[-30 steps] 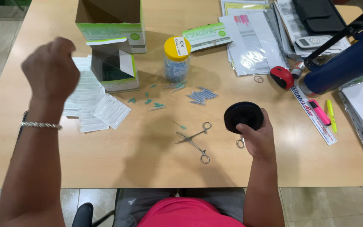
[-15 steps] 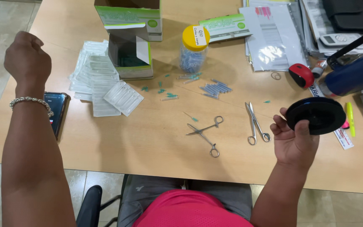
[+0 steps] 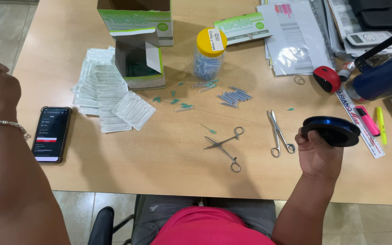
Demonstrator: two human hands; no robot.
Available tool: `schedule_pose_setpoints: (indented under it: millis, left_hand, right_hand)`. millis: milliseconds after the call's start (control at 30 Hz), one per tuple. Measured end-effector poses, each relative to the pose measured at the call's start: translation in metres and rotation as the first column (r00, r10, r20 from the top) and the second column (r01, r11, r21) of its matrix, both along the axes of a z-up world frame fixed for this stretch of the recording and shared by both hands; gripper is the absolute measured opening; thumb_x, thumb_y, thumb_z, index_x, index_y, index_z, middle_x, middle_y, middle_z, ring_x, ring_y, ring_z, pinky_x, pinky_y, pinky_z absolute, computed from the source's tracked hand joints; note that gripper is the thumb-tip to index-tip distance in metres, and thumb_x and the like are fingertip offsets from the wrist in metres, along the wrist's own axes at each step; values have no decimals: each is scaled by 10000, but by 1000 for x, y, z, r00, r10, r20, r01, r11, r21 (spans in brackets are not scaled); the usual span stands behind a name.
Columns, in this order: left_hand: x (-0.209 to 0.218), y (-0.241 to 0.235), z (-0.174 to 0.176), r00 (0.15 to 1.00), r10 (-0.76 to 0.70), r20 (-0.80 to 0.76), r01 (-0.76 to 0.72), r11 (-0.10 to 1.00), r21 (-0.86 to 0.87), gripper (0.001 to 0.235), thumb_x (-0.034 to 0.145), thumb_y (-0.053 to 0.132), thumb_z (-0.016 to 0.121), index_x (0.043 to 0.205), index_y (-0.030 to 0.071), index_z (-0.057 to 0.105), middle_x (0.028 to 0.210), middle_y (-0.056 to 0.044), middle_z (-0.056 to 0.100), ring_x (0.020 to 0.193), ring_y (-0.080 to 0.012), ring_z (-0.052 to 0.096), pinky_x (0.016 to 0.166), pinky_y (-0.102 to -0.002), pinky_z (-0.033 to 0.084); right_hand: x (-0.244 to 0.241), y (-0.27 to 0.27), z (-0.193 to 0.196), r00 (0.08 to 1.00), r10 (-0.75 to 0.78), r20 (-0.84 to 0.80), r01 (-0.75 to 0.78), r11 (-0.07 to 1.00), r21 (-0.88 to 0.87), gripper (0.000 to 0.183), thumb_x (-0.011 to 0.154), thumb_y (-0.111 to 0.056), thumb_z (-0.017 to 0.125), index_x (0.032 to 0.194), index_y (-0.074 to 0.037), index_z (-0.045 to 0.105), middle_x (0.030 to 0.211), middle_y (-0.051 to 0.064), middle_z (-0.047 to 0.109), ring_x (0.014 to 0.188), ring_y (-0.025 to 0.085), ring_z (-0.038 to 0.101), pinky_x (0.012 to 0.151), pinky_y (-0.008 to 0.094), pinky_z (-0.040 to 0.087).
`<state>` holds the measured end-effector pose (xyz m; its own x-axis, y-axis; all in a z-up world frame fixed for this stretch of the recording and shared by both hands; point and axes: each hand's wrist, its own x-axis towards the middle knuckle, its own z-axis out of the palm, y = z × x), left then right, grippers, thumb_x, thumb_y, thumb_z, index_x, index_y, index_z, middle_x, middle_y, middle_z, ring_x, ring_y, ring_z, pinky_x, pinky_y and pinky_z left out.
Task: The person threads a clear filament through a small green plastic component using hemostats, then places the assembled piece into a small transparent tube. The person repeats this process with additional components and tubes on a cluttered desk.
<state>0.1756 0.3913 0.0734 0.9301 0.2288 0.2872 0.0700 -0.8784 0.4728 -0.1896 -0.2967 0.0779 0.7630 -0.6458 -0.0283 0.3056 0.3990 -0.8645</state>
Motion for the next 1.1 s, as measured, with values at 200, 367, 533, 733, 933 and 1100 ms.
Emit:
schedule_pose_setpoints:
  millis: [200, 367, 533, 733, 933, 1100]
  left_hand:
    - [29, 54, -50, 994, 81, 68, -95, 966, 240, 352, 806, -23, 603, 1048, 172, 768, 952, -114, 783, 842, -387, 737, 630, -494, 567]
    - [-49, -58, 6, 959, -177, -223, 224, 952, 207, 465, 855, -21, 515, 1207, 189, 734, 1135, -90, 761, 982, -388, 692, 754, -487, 539]
    - [-145, -199, 69, 573, -351, -741, 592, 802, 77, 578, 881, 51, 446, 1403, 252, 588, 1357, -62, 679, 1213, -323, 644, 939, -481, 519]
    - [-252, -322, 100, 417, -846, 333, 875, 274, -399, 548, 940, 177, 750, 1396, -12, 511, 1321, -308, 552, 1263, -533, 563, 1022, -615, 529]
    - [-299, -392, 32, 581, -801, 141, 475, 194, -858, 592, 926, 353, 725, 1422, 72, 565, 1167, -175, 661, 901, -297, 698, 740, -383, 607]
    - [-300, -401, -1, 671, -715, 194, 612, 387, -690, 218, 950, 370, 728, 1098, 215, 768, 656, -64, 554, 680, -274, 632, 664, -399, 550]
  right_hand:
    - [11, 0, -8, 1000, 16, -16, -17, 998, -58, 359, 791, -17, 775, 996, -235, 576, 883, -5, 555, 751, 108, 485, 593, 223, 311]
    - [19, 6, -15, 999, 35, -36, -38, 996, -84, 336, 801, -31, 773, 1004, -211, 574, 872, 18, 555, 727, 108, 473, 582, 217, 299]
    - [28, 37, -22, 985, 163, -58, -166, 985, -49, 384, 781, -7, 765, 1091, -170, 609, 1032, 64, 659, 760, 91, 562, 555, 188, 308]
    - [24, 95, -29, 953, 301, 14, -301, 954, 0, 412, 750, 120, 767, 1060, -124, 647, 821, 88, 706, 717, 223, 746, 569, 248, 563]
    - [24, 92, -65, 949, 308, 67, -309, 951, 9, 368, 756, 164, 740, 1031, -64, 653, 772, 146, 651, 564, 183, 548, 540, 258, 470]
    - [29, 101, -56, 985, 154, -77, -162, 980, -112, 371, 762, 151, 782, 1023, -75, 647, 767, 96, 618, 534, 196, 603, 433, 214, 423]
